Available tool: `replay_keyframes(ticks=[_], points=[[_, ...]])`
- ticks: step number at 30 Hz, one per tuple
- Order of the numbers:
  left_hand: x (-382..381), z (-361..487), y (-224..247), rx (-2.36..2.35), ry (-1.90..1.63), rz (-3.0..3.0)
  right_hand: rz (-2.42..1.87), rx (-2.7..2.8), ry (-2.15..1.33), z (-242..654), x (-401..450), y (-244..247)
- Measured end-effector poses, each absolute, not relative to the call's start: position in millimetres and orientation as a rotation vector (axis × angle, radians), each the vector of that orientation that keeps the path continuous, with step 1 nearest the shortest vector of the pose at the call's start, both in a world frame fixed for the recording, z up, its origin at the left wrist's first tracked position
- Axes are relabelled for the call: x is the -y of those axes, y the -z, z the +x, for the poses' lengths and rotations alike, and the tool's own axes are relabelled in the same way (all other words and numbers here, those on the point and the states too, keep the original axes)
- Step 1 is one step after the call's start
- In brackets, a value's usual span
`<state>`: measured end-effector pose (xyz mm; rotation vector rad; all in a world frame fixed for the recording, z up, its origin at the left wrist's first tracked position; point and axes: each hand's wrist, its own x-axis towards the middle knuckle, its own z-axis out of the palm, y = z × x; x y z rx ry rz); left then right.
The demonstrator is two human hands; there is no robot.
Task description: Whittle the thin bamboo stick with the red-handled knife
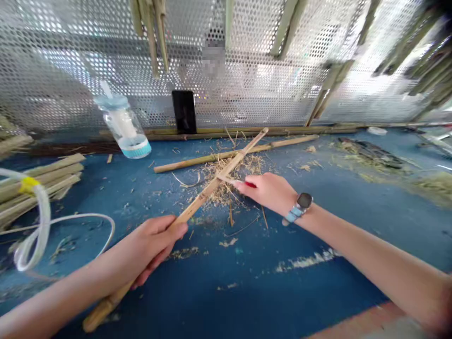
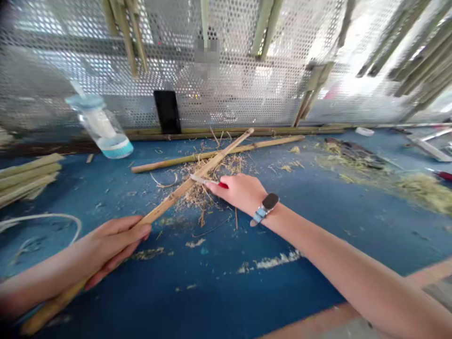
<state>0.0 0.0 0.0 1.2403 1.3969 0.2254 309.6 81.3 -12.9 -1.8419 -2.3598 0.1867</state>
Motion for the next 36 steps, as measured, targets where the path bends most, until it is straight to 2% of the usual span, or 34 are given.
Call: replay_keyframes(ticks=[4, 9, 15, 23, 36], points=[[0.7, 3.7, 0.3, -1.404, -0.229, 1.258, -1.920, 2.293, -0.148, 317.8, -89.6, 5.0], [3.0, 6.5, -0.9, -1.458, -0.216, 1.271, -1.729, 2.472, -0.408, 302.0, -71.0, 3.0], [-1.7, 4.6, -0.9, -1.398, -0.200, 1.240, -1.884, 2.364, -0.176, 318.3, -88.2, 1.9], [11.0, 13.5, -15.4, -1.540, -0.149, 1.340, -1.705, 2.521, -0.360, 294.9, -60.3, -3.2], [12.5, 19.5, -17.5, -1.568, -0.161, 1.353, -1.799, 2.431, -0.114, 314.4, -82.5, 1.5]])
